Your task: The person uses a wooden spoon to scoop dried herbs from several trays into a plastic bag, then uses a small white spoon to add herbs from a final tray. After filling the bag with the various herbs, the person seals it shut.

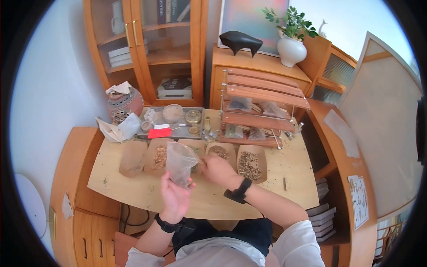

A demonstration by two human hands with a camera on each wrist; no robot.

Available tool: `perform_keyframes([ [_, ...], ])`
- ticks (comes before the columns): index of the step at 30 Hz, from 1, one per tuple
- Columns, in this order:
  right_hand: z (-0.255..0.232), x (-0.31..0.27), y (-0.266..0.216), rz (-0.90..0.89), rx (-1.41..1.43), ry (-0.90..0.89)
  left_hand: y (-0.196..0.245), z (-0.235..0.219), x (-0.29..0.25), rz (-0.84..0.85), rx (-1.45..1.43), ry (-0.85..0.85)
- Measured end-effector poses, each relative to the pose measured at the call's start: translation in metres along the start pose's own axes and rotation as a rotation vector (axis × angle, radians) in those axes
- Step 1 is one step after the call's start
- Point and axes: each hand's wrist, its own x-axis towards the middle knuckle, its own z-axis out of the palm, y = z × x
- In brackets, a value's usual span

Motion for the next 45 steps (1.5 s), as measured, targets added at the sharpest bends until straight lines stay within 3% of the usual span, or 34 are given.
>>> perform_keyframes([
  [5, -0.071, -0.047, 0.032, 0.124, 0.130, 0.158, -0.010, 0.022, 0.003, -0.041, 0.015, 0.008],
  [7, -0.097, -0.073, 0.050, 0.310, 0.130, 0.139, -0.016, 0.030, 0.007, -0.070, 0.042, -0.040],
  [10, -0.120, -0.112, 0.077, 0.367, 0.046, 0.150, -0.027, 0.044, 0.020, -0.140, 0.065, -0.099],
  [13, -0.141, -0.133, 0.068, 0.421, -0.187, -0.016, -0.043, 0.058, 0.037, -0.199, 0.084, -0.147],
  [16, -0.135, -0.146, 0.079, 0.211, -0.375, 0.003, -0.063, 0.066, 0.055, -0.255, 0.076, -0.165],
  [20, -0.119, -0.138, 0.077, 0.138, -0.559, 0.001, -0.085, 0.072, 0.073, -0.306, 0.074, -0.171],
  [25, -0.114, -0.127, 0.101, 0.220, -0.538, 0.066, -0.095, 0.071, 0.087, -0.340, 0.103, -0.211],
  [29, -0.142, -0.130, 0.103, 0.351, -0.440, 0.076, -0.087, 0.067, 0.086, -0.380, 0.119, -0.244],
  [30, -0.148, -0.132, 0.102, 0.461, -0.373, 0.053, -0.087, 0.063, 0.087, -0.374, 0.129, -0.242],
  [36, -0.148, -0.122, 0.112, 0.687, -0.159, -0.094, -0.087, 0.049, 0.091, -0.339, 0.129, -0.238],
  [42, -0.134, -0.102, 0.105, 0.636, -0.094, -0.086, -0.083, 0.050, 0.092, -0.326, 0.145, -0.230],
  [45, -0.115, -0.106, 0.113, 0.424, -0.252, 0.026, -0.083, 0.049, 0.093, -0.331, 0.163, -0.226],
])
